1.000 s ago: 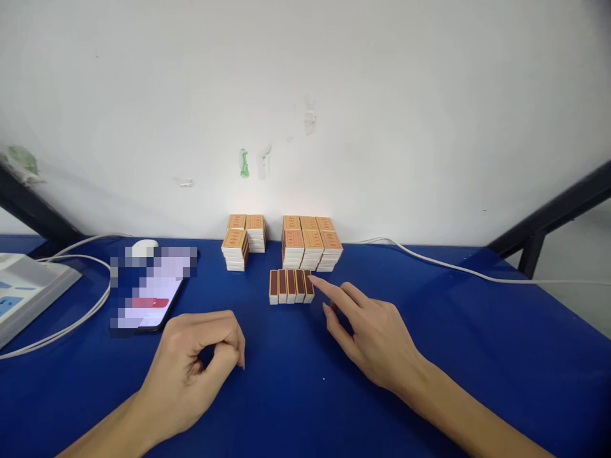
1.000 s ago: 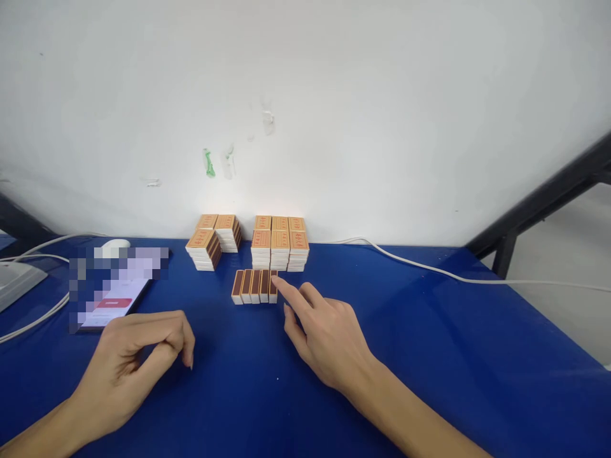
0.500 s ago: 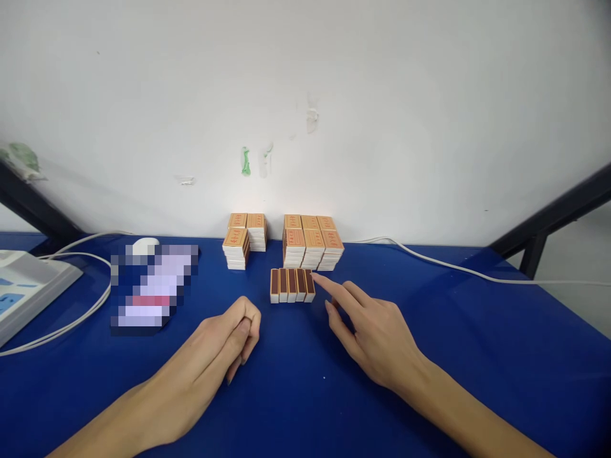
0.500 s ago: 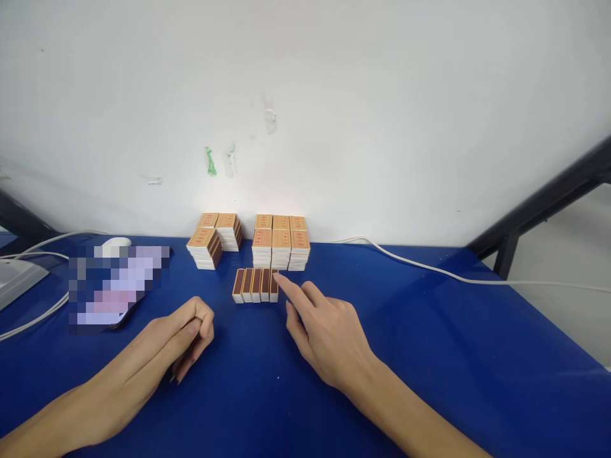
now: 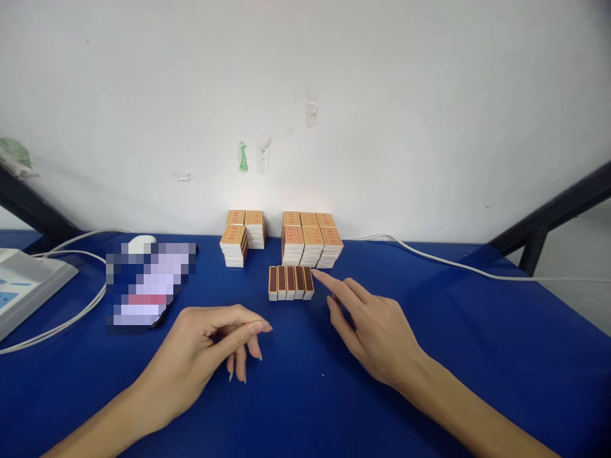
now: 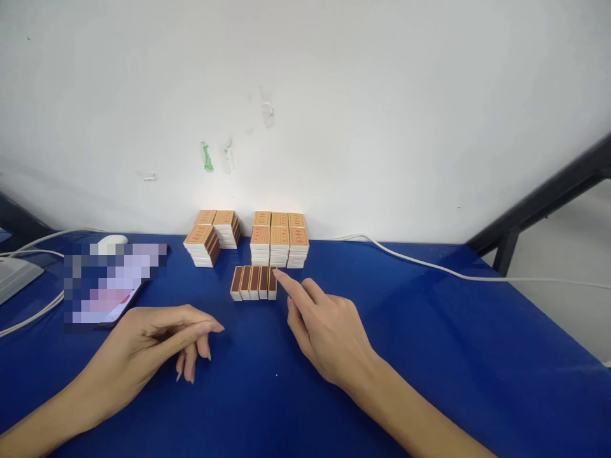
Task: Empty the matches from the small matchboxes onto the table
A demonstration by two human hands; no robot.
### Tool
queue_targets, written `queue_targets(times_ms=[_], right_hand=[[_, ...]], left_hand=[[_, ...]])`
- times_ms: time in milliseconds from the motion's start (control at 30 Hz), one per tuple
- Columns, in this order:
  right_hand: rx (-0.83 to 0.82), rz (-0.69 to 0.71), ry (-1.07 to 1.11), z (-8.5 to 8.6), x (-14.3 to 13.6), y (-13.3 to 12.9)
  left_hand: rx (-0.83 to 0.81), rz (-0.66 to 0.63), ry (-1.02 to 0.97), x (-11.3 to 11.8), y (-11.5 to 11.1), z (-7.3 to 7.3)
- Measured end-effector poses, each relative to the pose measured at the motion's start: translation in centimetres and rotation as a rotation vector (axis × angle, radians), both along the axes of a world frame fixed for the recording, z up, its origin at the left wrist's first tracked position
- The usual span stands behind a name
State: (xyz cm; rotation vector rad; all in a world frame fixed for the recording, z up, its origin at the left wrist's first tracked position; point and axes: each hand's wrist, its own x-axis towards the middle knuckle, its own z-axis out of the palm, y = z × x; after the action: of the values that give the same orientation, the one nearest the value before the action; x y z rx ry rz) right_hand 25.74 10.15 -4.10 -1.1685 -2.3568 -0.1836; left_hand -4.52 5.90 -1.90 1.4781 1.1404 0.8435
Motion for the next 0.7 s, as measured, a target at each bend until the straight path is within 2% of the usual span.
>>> queue_targets(times_ms=[167, 333, 700], right_hand=[[-0.001, -0.001, 0.010, -0.1, 0.1, 0.0], [-0.010, 0.000, 0.016, -0.1, 0.2, 0.0], [-0.020, 0.007, 0.034, 0.1, 0.1, -0.1]], left_hand=[[-0.004, 0.090, -0.123, 0.4, 0.4, 0.8], [-0.077, 0.121, -0.237, 0.3, 0.9, 0.8], [-0.167, 0.101, -0.325, 0.3, 1.1, 0.6]])
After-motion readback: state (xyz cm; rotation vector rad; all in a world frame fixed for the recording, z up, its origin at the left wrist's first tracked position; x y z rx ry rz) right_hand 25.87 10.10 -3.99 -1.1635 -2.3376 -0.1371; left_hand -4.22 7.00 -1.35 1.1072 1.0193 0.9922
